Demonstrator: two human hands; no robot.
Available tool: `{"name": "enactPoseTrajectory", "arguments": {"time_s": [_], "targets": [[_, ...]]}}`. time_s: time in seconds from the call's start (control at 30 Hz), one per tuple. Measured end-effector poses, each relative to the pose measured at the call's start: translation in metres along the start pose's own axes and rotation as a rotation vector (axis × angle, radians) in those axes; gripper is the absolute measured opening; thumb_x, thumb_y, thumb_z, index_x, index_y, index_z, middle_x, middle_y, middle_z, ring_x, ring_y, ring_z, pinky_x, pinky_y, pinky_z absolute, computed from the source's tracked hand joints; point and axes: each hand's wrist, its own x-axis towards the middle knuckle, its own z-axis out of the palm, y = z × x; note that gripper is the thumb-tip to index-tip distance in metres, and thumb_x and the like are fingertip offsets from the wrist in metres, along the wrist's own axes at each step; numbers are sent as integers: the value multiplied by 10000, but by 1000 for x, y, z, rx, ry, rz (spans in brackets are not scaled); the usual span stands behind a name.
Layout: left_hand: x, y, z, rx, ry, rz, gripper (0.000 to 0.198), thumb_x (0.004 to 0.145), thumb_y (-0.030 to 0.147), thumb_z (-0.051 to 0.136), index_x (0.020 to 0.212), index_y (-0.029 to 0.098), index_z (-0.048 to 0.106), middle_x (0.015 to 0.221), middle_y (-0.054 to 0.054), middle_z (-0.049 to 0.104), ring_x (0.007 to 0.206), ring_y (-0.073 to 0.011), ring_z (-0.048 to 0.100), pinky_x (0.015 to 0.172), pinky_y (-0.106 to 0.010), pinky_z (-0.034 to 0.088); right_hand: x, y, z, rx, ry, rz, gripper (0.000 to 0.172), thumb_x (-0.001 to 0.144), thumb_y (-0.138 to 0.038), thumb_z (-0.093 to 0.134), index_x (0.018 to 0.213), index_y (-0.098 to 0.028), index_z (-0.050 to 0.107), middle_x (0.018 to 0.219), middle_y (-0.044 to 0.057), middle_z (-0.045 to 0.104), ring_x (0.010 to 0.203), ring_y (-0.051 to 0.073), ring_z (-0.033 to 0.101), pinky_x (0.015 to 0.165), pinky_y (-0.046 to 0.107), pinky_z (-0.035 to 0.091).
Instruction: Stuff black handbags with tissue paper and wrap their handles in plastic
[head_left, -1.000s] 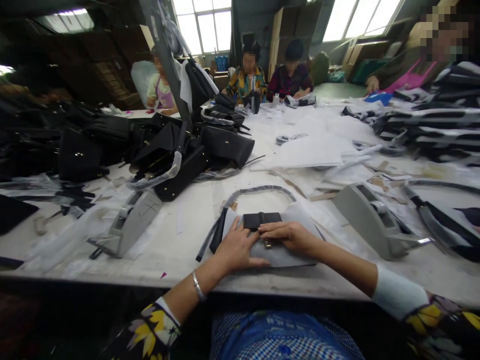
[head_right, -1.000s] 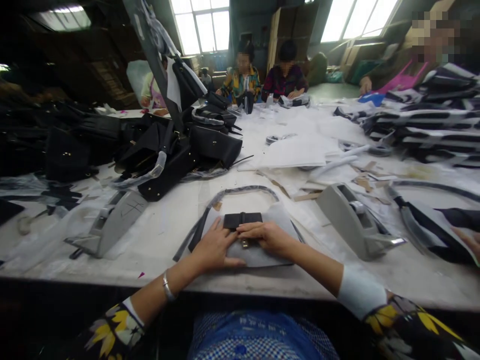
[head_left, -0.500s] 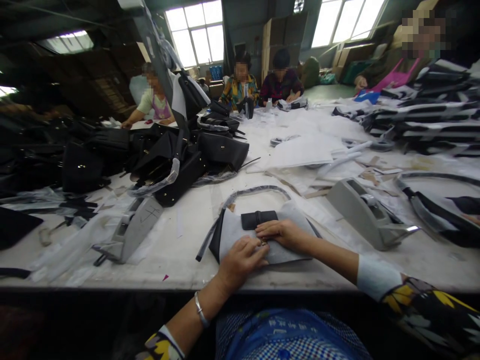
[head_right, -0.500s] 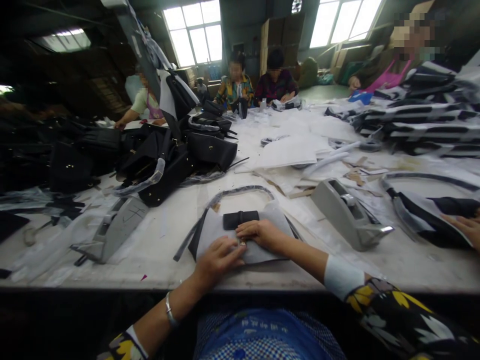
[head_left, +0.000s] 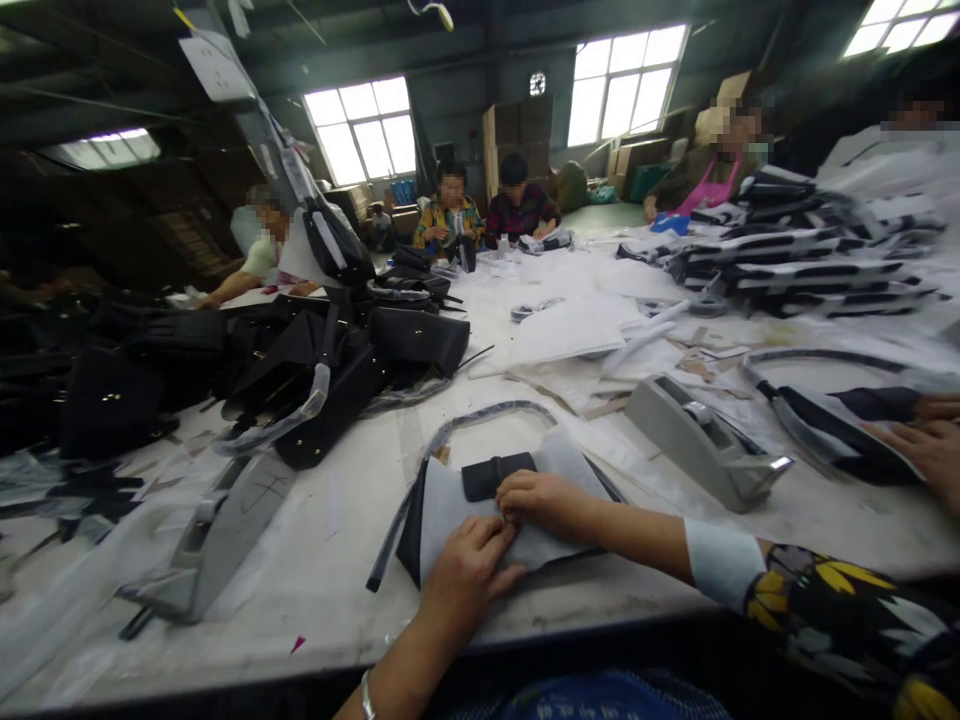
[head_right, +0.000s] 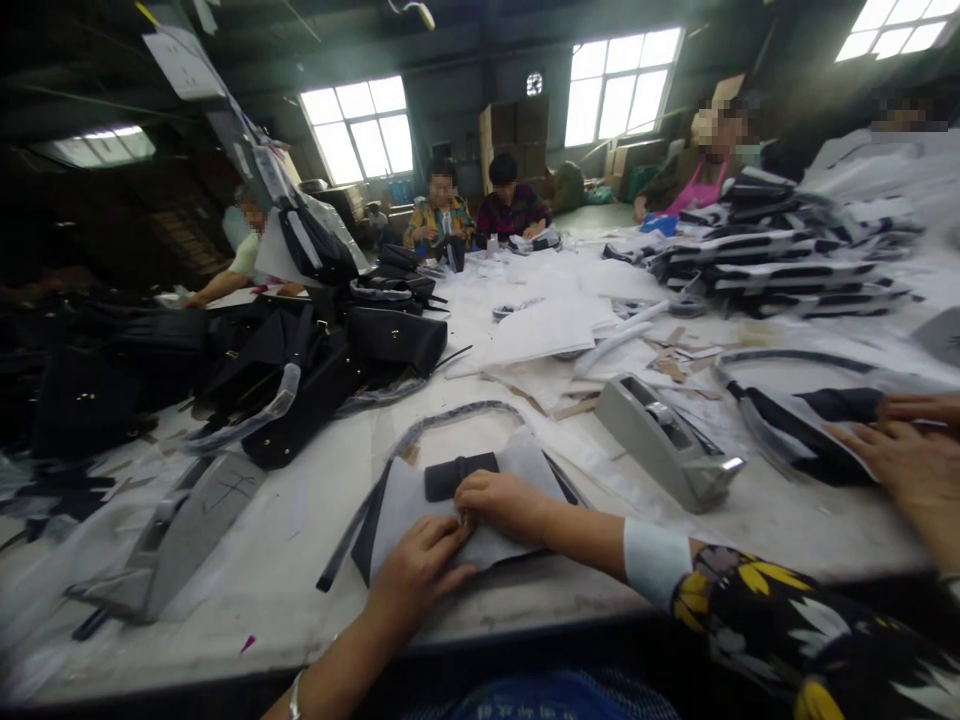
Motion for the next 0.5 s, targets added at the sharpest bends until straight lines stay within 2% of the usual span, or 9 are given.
{"name": "enactPoseTrajectory", "arguments": {"time_s": [0.17, 0.3, 0.5], "targets": [[2, 1, -2, -12, -47, 7, 408, 911, 332, 641, 1296, 205, 595, 1108, -97, 674, 1007, -258, 640, 850, -431, 603, 5, -5, -2, -137, -65, 4, 104, 938, -147, 581, 963, -159, 682, 1036, 73, 651, 997, 185, 558, 853, 295, 501], [-1, -1, 1, -19, 10, 28, 392, 938, 337, 592, 1308, 208, 593, 1106, -109, 672, 1013, -251, 643, 864, -423, 602, 6, -10, 1, -262, -104, 37, 103, 944, -185, 574, 927, -149, 669, 965, 89, 627, 925, 218, 527, 790, 323, 479], [-4, -1, 2, -23, 24, 27, 365, 943, 342, 581, 1278, 202, 611, 1097, -114, 673, 1014, -259, 644, 863, -426, 603, 9, -17, 1, -344, -169, 38, 131, 954, -172, 534, 954, -126, 656, 934, 108, 632, 872, 232, 508, 806, 363, 453]]}}
